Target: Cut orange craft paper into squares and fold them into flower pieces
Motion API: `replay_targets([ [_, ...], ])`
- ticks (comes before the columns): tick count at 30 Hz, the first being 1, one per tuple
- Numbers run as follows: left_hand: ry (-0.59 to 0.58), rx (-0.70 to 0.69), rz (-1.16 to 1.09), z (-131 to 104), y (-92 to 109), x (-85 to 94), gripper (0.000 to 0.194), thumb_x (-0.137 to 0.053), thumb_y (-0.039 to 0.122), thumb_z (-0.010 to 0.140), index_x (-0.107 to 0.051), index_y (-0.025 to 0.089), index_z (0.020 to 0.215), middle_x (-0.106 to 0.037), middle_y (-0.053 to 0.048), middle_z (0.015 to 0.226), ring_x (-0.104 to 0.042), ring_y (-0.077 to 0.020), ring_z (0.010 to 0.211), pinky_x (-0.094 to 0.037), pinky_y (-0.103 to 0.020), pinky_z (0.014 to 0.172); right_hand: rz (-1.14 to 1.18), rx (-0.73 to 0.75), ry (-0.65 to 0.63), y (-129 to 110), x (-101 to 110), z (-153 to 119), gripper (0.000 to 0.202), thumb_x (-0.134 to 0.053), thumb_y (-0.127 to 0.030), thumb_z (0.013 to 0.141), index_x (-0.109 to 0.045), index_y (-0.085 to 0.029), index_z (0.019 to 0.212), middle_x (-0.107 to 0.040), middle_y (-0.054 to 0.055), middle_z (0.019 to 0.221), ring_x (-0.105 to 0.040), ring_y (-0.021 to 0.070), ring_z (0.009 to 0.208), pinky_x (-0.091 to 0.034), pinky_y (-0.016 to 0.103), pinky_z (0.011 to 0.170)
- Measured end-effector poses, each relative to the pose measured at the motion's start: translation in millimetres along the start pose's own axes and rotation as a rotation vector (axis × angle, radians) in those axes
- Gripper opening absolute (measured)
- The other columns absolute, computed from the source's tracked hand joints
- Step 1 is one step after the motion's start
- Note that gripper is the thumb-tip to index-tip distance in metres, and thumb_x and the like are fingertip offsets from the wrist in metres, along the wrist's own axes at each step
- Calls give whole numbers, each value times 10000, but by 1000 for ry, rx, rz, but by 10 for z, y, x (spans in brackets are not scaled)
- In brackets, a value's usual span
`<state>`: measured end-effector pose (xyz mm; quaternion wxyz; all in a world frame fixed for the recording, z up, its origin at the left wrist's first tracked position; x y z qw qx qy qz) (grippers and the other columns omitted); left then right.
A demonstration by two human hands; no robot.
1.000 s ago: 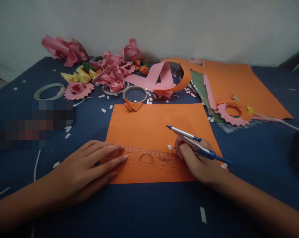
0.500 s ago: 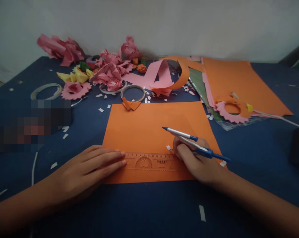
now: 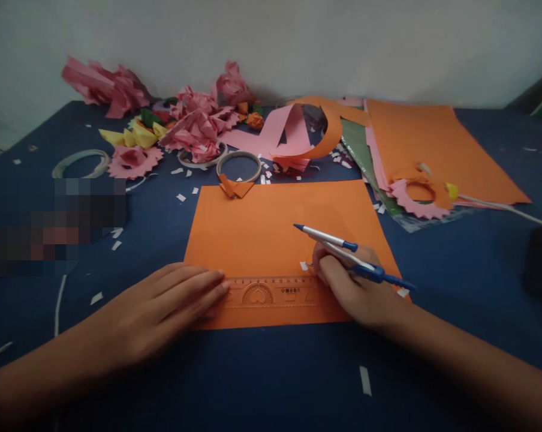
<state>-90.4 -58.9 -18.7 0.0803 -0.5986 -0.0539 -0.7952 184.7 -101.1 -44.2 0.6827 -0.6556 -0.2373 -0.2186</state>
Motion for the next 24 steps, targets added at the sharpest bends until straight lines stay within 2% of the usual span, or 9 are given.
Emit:
replay_targets([
  [7, -60, -140, 147, 67, 38, 88, 319, -304, -7, 888, -546, -49, 1093, -674, -210, 991, -651, -295, 916, -547, -416, 729, 25, 19, -12, 15, 1, 7, 216, -371, -199, 799, -436, -204, 594, -470, -23, 538, -485, 108, 539, -391, 258, 540],
  [14, -91, -25, 105, 124, 37, 13, 356, -276, 30, 913, -542, -10, 1146, -642, -204, 1073, -628, -273, 926, -519, -399, 720, 24, 37, -40, 12, -6, 2, 229, -356, -211, 830, -431, -207, 613, -466, -27, 540, -478, 107, 526, -378, 257, 520],
  [20, -116, -104, 203, 201, 137, -2, 332, -353, 10, 871, -562, -33, 1125, -650, -213, 1023, -630, -287, 923, -484, -399, 741, -19, 56, -92, -7, 7, -35, 223, -344, -210, 823, -440, -204, 622, -457, -35, 521, -453, 92, 477, -350, 233, 461],
  [24, -188, -126, 256, 178, 187, 22, 387, -331, 46, 878, -514, -25, 1211, -627, -220, 1105, -608, -317, 999, -470, -428, 794, -29, 62, -110, -9, 14, -30, 229, -335, -211, 819, -435, -202, 613, -461, -34, 521, -459, 86, 476, -352, 224, 455],
])
Point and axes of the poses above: each hand's wrist, its own z-axis towards the middle knuckle, its own x-axis out of the back of the hand, y = z × x, the point moved 1 cm from there along z, towards the middle knuckle
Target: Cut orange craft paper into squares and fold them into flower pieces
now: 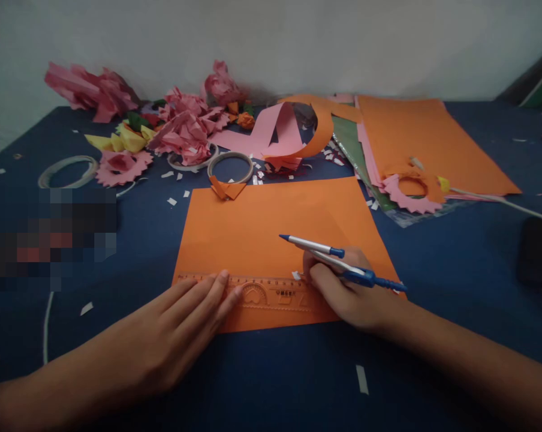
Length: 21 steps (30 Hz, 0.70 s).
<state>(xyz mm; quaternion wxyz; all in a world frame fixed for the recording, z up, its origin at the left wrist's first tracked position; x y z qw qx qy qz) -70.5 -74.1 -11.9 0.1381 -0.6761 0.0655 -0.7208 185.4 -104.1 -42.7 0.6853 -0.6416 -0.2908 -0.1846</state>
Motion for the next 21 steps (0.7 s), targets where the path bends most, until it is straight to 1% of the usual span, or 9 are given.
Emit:
replay_targets([
  [3, 13, -28, -3, -14, -32, 12, 400, -300, 47, 882, -505, -23, 1219, -630, -210, 1119, -611, -313, 995, -477, -432, 794, 1, 11, -27, -6, 2, 0, 230, -334, -192, 813, -440, -200, 609, -453, -39, 502, -449, 79, 456, -338, 219, 440],
  [7, 73, -63, -50, -5, -108, 31, 388, -268, 46, 896, -553, -15, 1152, -660, -192, 1070, -636, -294, 950, -503, -408, 724, 21, 31, -50, -34, -9, -14, 226, -335, -165, 804, -426, -196, 600, -415, -53, 470, -410, 61, 412, -318, 205, 412],
  [10, 117, -73, -57, -18, -114, 49, 397, -249, 39, 900, -589, 13, 1102, -689, -158, 1012, -655, -265, 890, -506, -385, 686, 29, 33, -43, -52, -15, -19, 235, -339, -172, 811, -406, -194, 587, -393, -54, 468, -396, 58, 408, -325, 198, 411],
  [16, 145, -28, -60, -58, -68, 53, 391, -254, 55, 912, -600, 42, 1093, -698, -126, 996, -644, -238, 893, -480, -363, 691, 16, -6, 34, -26, -8, -33, 253, -327, -188, 838, -426, -200, 606, -432, -39, 504, -431, 75, 452, -336, 212, 428],
  [21, 177, 21, -137, -62, -103, 25, 378, -263, 46, 911, -582, 16, 1112, -692, -129, 940, -633, -212, 823, -449, -341, 670, 21, -10, 1, -1, -17, -47, 251, -332, -179, 842, -429, -194, 611, -449, -42, 505, -442, 70, 451, -342, 214, 443],
])
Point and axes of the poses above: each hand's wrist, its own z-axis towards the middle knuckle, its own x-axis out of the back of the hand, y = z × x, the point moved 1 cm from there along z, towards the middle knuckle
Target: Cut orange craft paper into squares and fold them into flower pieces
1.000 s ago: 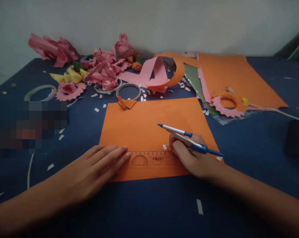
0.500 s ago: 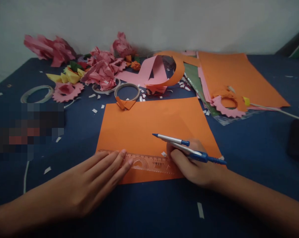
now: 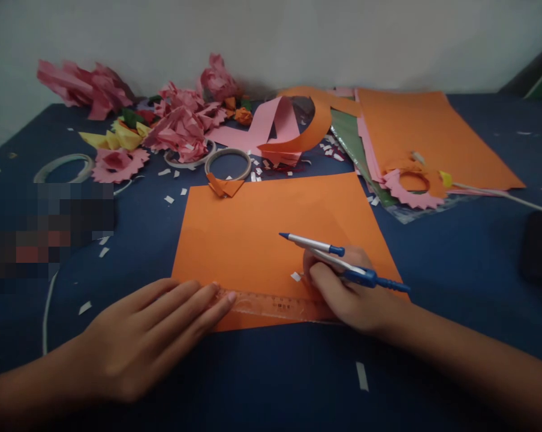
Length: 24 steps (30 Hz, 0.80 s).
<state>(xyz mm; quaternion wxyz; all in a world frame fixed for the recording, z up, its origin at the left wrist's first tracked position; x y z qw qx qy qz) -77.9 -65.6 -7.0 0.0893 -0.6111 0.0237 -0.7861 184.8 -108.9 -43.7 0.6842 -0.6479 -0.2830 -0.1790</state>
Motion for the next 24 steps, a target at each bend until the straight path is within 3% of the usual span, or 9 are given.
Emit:
replay_targets([
  [7, 0, 40, -86, -8, -6, -30, 391, -212, 72, 928, -533, 5, 1140, -669, -103, 812, -599, -204, 672, -407, -327, 549, 23, 41, -91, -54, 23, 30, 247, -330, -159, 820, -415, -183, 590, -436, -43, 465, -414, 59, 402, -313, 195, 396],
  [12, -13, -43, -130, -29, 23, -27, 411, -203, 70, 926, -551, 6, 1133, -670, -112, 878, -609, -222, 780, -433, -349, 608, 4, 90, -102, -63, 34, 17, 240, -336, -179, 822, -431, -178, 602, -434, -41, 467, -409, 59, 405, -305, 199, 398],
  [15, -18, -79, -142, -31, 44, -29, 338, -300, 80, 922, -586, 24, 1092, -665, -102, 916, -602, -215, 834, -440, -342, 643, -5, 116, -114, -68, 39, 5, 244, -335, -197, 823, -456, -178, 612, -465, -35, 486, -439, 63, 426, -335, 199, 420],
  [18, -13, -33, -204, 9, 67, -42, 261, -416, 180, 931, -599, 36, 1048, -652, -87, 937, -586, -204, 832, -442, -329, 629, -4, 130, -116, -70, 37, 6, 255, -328, -208, 834, -485, -177, 635, -486, -32, 500, -456, 66, 433, -353, 196, 423],
  [24, -151, 116, -287, 237, 99, -208, 466, -332, 381, 953, -474, 42, 1241, -594, -87, 920, -526, -199, 741, -424, -338, 602, -26, 130, -112, -71, 16, 22, 244, -347, -194, 829, -500, -180, 639, -514, -21, 528, -482, 84, 466, -366, 217, 453],
])
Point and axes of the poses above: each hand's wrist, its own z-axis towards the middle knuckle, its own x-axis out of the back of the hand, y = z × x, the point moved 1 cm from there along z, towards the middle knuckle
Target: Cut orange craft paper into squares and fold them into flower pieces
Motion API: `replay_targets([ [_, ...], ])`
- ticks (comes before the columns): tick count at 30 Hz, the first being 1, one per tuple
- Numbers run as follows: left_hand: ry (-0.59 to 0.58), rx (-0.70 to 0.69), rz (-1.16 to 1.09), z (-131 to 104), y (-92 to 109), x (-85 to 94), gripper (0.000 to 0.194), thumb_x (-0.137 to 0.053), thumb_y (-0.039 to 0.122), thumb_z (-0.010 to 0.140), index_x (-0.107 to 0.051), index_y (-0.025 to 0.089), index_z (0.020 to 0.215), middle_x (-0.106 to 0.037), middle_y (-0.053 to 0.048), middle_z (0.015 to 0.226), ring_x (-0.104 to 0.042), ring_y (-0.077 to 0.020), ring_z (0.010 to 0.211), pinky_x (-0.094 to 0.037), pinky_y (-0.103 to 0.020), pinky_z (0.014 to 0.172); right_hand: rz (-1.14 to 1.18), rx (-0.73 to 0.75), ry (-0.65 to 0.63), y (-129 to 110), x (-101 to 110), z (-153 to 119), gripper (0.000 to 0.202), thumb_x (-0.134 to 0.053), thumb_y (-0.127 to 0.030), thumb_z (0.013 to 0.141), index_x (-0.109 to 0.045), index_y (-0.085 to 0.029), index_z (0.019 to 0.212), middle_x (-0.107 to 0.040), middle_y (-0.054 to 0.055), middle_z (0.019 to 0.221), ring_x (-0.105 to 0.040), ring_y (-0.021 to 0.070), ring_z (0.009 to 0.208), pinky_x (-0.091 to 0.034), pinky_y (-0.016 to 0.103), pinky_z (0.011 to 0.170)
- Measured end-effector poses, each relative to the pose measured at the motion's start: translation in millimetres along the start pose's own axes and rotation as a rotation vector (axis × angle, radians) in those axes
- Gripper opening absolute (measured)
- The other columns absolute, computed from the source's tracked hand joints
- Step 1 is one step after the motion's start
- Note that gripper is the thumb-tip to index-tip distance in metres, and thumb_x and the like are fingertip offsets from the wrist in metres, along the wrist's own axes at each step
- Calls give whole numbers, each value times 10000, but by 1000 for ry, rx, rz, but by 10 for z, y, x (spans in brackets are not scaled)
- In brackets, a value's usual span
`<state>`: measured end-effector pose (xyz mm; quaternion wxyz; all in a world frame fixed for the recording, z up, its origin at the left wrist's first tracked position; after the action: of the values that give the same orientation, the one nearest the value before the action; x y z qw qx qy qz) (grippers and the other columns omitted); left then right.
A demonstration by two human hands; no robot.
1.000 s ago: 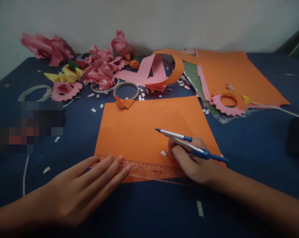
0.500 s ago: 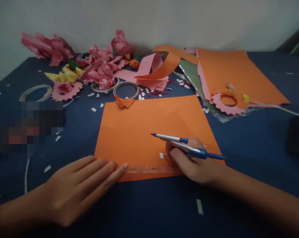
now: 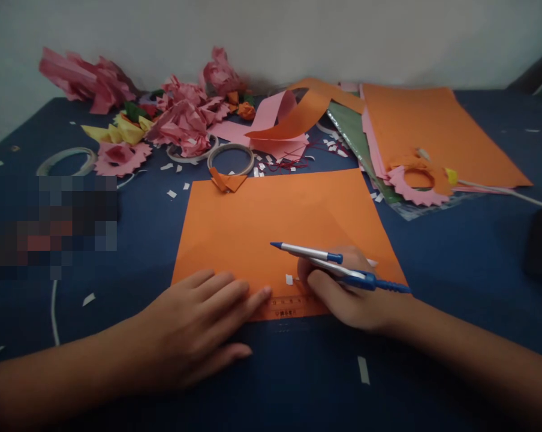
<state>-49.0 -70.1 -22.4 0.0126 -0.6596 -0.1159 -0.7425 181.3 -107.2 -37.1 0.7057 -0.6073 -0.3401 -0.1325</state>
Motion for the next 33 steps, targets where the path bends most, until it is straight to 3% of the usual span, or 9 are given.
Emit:
replay_targets([
  [4, -14, -10, -20, 133, -15, -83, 535, -378, 390, 919, -405, 19, 1304, -573, -90, 893, -498, -206, 727, -407, -348, 607, -15, -11, 15, -30, -13, 13, 231, -345, -177, 835, -518, -189, 683, -514, -40, 535, -489, 76, 465, -364, 201, 445],
  [10, 16, -18, 7, 123, -18, -104, 526, -380, 380, 920, -411, 9, 1292, -563, -83, 878, -502, -211, 738, -404, -353, 598, 24, 26, 17, -90, -24, 41, 211, -357, -138, 826, -511, -187, 690, -489, -62, 519, -465, 52, 442, -365, 168, 431],
  [20, 206, -134, -74, 55, 88, -50, 217, -457, 151, 897, -594, 16, 999, -589, -58, 768, -515, -171, 662, -403, -314, 515, 84, 202, -11, -222, -71, 2, 201, -339, -150, 830, -481, -191, 694, -504, -48, 553, -472, 54, 484, -384, 168, 475],
  [26, 179, -48, 27, 102, 38, -79, 315, -432, 210, 910, -542, 8, 1125, -585, -67, 775, -511, -181, 654, -403, -316, 512, 32, 50, 69, -151, -90, 6, 241, -324, -136, 855, -465, -193, 668, -436, -55, 487, -422, 60, 411, -333, 174, 397],
  [33, 148, -36, 49, 123, 42, -114, 338, -420, 203, 913, -513, 10, 1174, -559, -50, 751, -493, -180, 636, -370, -315, 504, 23, 0, 51, -193, -79, 25, 236, -337, -168, 836, -477, -192, 648, -446, -48, 471, -433, 67, 399, -324, 187, 382],
])
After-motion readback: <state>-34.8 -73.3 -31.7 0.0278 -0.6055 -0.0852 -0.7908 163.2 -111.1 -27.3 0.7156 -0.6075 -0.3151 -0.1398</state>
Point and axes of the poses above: each hand's wrist, its own z-axis towards the middle knuckle, its own x-axis out of the back of the hand, y = z × x, the point moved 1 cm from there along z, towards the middle knuckle
